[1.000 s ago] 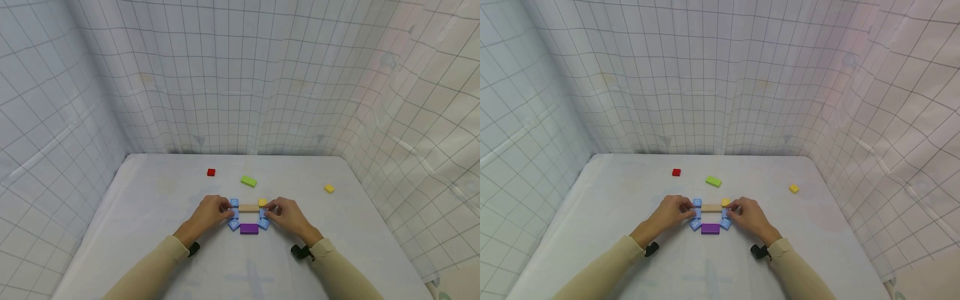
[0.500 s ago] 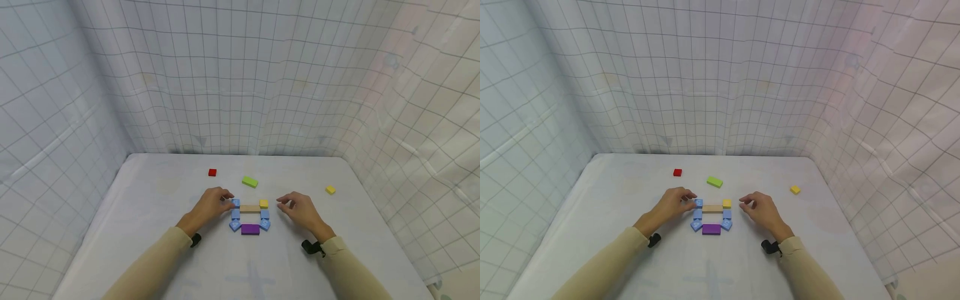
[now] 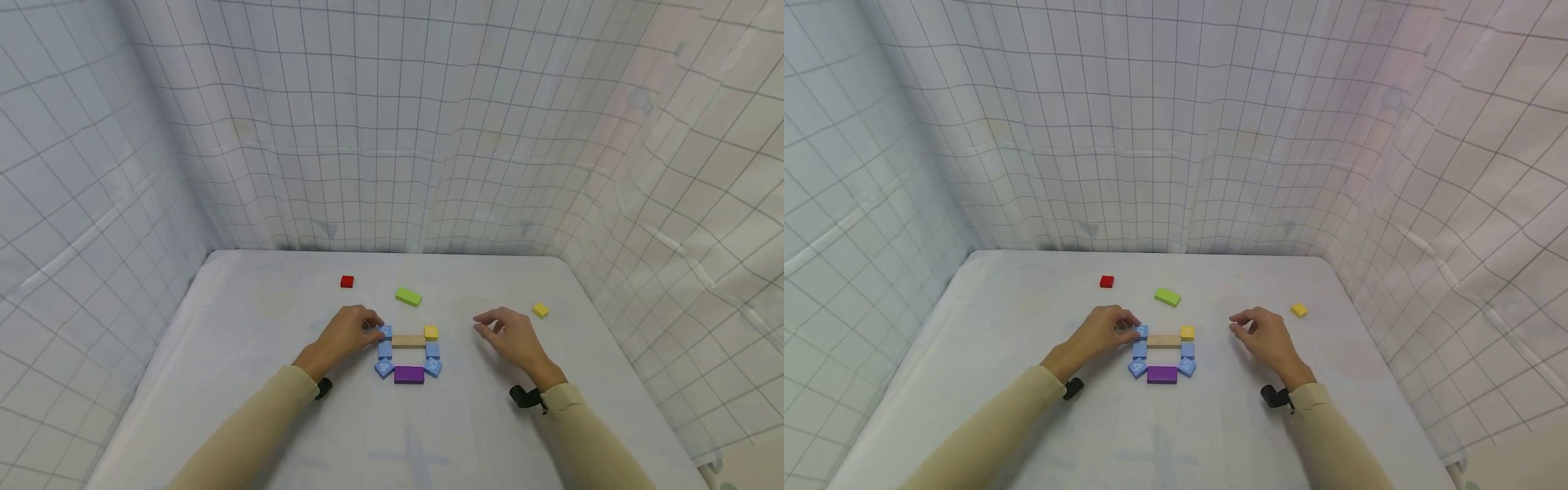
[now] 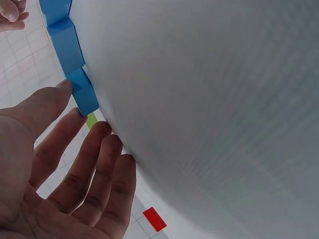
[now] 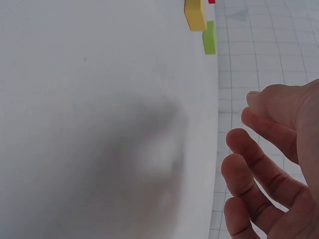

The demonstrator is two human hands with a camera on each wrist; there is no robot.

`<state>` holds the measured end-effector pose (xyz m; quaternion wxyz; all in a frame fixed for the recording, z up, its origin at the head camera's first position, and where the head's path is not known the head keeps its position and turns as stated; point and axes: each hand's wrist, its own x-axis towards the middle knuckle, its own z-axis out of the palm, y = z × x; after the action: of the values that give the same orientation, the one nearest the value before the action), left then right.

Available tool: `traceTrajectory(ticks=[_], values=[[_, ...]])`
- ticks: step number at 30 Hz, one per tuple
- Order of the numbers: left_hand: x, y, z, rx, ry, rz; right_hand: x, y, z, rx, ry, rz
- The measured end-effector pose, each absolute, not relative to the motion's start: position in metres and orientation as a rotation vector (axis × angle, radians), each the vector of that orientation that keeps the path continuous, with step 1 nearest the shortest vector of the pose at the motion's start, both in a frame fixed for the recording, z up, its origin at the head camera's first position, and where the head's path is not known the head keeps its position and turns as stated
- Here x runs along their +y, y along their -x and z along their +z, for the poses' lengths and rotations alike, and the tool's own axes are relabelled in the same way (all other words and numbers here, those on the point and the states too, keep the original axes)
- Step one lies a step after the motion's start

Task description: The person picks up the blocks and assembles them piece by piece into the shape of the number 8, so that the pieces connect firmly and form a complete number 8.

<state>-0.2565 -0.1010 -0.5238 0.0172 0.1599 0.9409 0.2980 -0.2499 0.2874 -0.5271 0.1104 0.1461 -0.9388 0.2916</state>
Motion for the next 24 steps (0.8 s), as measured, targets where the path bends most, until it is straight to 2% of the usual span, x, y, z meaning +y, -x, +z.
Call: traceTrajectory(ticks=[10, 24], values=[[-0.099, 0.257, -0.523, 2.924, -0.458, 0.895, 0.316, 0.254, -0.523, -2.592, -0.465, 0.859], [-0.098, 0.257, -0.523, 2.921, -0.449, 0.896, 0.374, 0.267, -0.519, -2.710, -0.147, 0.851]])
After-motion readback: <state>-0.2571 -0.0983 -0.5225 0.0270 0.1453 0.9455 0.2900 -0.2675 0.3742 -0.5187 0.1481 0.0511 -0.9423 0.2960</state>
